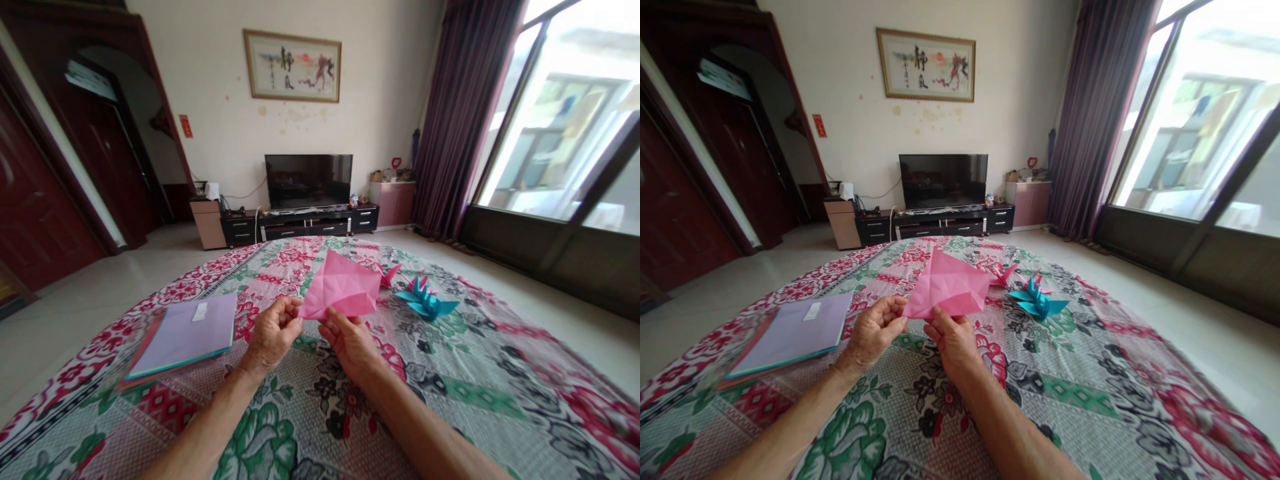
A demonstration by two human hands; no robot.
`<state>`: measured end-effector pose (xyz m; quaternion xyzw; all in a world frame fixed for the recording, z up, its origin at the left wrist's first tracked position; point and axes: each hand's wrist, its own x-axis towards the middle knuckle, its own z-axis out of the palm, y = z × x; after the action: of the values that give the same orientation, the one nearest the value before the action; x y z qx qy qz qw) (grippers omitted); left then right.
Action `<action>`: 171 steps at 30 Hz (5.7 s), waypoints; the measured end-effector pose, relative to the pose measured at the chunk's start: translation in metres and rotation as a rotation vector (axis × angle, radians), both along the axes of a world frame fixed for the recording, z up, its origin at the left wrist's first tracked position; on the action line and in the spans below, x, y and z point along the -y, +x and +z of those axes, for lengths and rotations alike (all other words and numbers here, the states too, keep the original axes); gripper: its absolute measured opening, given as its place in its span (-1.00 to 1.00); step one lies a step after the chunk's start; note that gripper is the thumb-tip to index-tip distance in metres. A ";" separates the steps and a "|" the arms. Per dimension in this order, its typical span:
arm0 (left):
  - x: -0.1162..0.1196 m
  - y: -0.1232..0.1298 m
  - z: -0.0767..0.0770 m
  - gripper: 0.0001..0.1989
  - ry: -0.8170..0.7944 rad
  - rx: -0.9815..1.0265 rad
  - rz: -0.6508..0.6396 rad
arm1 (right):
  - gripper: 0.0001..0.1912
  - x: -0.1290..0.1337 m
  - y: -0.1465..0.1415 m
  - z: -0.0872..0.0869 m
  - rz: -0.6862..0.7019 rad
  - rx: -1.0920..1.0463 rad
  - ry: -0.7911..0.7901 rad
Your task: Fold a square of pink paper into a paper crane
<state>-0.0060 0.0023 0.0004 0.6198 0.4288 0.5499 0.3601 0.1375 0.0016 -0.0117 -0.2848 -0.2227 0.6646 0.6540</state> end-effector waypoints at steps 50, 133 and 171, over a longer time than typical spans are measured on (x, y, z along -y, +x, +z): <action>0.000 -0.009 0.006 -0.57 -0.108 0.148 -0.048 | -0.77 -0.007 0.007 0.000 -0.014 -0.178 -0.073; -0.004 -0.013 -0.001 -0.56 -0.183 0.209 -0.042 | -0.81 -0.018 0.013 0.000 -0.116 -0.031 -0.187; -0.003 -0.011 0.000 -0.54 -0.225 0.107 0.000 | -0.60 -0.033 0.050 -0.011 -0.222 0.777 0.079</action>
<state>-0.0166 0.0053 0.0001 0.5453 0.4678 0.5306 0.4497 0.1878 0.0343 -0.0225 -0.5118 -0.4463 0.4237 0.5994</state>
